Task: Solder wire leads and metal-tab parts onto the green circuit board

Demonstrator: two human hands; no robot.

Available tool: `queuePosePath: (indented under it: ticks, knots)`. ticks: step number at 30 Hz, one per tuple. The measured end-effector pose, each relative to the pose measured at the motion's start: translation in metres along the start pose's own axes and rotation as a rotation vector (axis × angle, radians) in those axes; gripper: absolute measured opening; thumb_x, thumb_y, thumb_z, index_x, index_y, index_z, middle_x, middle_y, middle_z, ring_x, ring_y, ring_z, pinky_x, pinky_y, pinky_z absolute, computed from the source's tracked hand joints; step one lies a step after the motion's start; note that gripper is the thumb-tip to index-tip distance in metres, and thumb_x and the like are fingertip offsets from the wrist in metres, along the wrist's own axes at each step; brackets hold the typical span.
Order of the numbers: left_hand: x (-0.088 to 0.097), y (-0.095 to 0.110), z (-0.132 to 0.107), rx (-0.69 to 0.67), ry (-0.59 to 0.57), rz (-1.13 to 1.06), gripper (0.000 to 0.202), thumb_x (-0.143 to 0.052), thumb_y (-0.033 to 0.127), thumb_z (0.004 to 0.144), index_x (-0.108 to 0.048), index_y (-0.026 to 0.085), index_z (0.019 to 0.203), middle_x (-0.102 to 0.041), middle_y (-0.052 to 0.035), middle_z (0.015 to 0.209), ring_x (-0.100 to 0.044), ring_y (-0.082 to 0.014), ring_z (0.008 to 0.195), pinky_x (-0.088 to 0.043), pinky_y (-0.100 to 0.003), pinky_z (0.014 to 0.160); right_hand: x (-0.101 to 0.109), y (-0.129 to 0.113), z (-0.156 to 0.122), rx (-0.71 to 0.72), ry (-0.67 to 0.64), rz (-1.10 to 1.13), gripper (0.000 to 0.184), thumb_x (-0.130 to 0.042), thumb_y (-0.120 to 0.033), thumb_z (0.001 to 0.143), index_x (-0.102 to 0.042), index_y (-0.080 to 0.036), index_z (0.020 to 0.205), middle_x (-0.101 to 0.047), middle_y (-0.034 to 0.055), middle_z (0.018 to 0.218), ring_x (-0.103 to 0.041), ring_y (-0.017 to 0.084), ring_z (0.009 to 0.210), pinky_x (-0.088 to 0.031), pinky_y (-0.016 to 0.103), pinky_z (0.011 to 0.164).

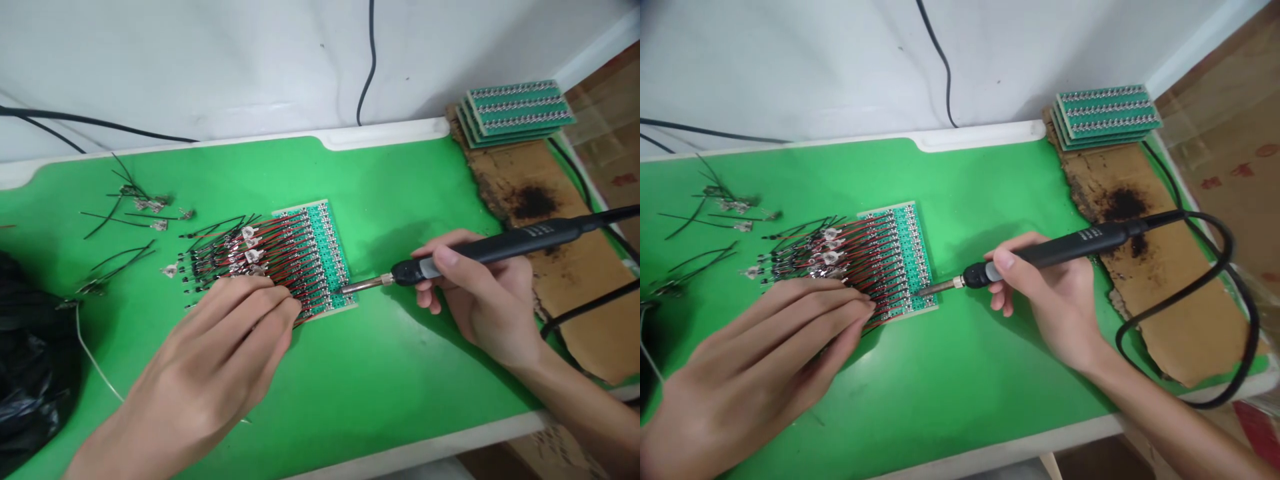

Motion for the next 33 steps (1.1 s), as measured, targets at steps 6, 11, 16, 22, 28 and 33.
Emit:
queuePosePath:
  ticks: [6,11,16,22,28,33]
  knots:
    - [0.0003,0.0010,0.0002,-0.008,0.007,0.002,0.022,-0.071,0.002,0.104,-0.071,0.009,0.125,-0.081,-0.0090,0.114,-0.075,-0.0231,0.109,-0.062,-0.044,0.101,0.0010,0.0008,-0.0014,-0.010,0.013,-0.006,0.026,-0.097,-0.045,0.092,-0.087,-0.021,0.090,-0.074,0.0019,0.068,-0.068,0.015,0.049,-0.054,0.022,0.040]
    - [-0.0012,0.0019,0.0002,-0.021,-0.009,-0.001,0.023,-0.071,0.001,0.103,-0.070,0.006,0.126,-0.079,-0.0104,0.115,-0.072,-0.0233,0.112,-0.061,-0.044,0.105,-0.0001,-0.0013,0.0011,0.005,-0.007,-0.004,0.024,-0.096,-0.044,0.093,-0.088,-0.022,0.089,-0.075,0.0012,0.066,-0.069,0.014,0.049,-0.054,0.020,0.040]
    - [-0.0023,0.0012,0.0007,-0.024,-0.006,0.007,0.022,-0.073,0.002,0.103,-0.071,0.007,0.124,-0.079,-0.0098,0.114,-0.071,-0.0222,0.112,-0.061,-0.044,0.106,-0.0017,-0.0027,0.0017,0.014,-0.017,-0.009,0.023,-0.094,-0.040,0.095,-0.087,-0.019,0.089,-0.075,0.0026,0.066,-0.069,0.015,0.049,-0.053,0.020,0.040]
    - [-0.0028,0.0015,-0.0014,-0.020,-0.001,0.022,0.022,-0.072,0.003,0.105,-0.071,0.008,0.126,-0.080,-0.0095,0.115,-0.072,-0.0224,0.114,-0.062,-0.044,0.108,-0.0020,-0.0037,0.0004,0.019,-0.025,0.002,0.021,-0.095,-0.040,0.094,-0.088,-0.021,0.087,-0.074,0.0025,0.066,-0.069,0.015,0.048,-0.052,0.019,0.040]
    - [-0.0025,0.0028,0.0001,-0.028,0.014,0.050,0.024,-0.075,0.005,0.104,-0.070,0.010,0.127,-0.081,-0.0085,0.113,-0.077,-0.0241,0.109,-0.066,-0.045,0.104,-0.0015,-0.0037,0.0007,0.014,-0.018,0.003,0.021,-0.094,-0.040,0.094,-0.088,-0.021,0.087,-0.075,0.0025,0.066,-0.070,0.014,0.049,-0.053,0.018,0.041]
    - [-0.0027,0.0032,-0.0004,-0.029,0.014,0.044,0.024,-0.074,0.004,0.103,-0.070,0.009,0.127,-0.081,-0.0099,0.113,-0.076,-0.0252,0.108,-0.066,-0.046,0.101,-0.0021,-0.0029,0.0004,0.011,-0.009,0.012,0.021,-0.095,-0.040,0.094,-0.088,-0.021,0.088,-0.075,0.0022,0.066,-0.069,0.013,0.049,-0.053,0.018,0.041]
Point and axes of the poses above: each hand's wrist, its own z-axis towards the middle knuckle, its own x-axis out of the back of the hand, y = z × x, the point moved 9 cm from there along z, towards the middle knuckle
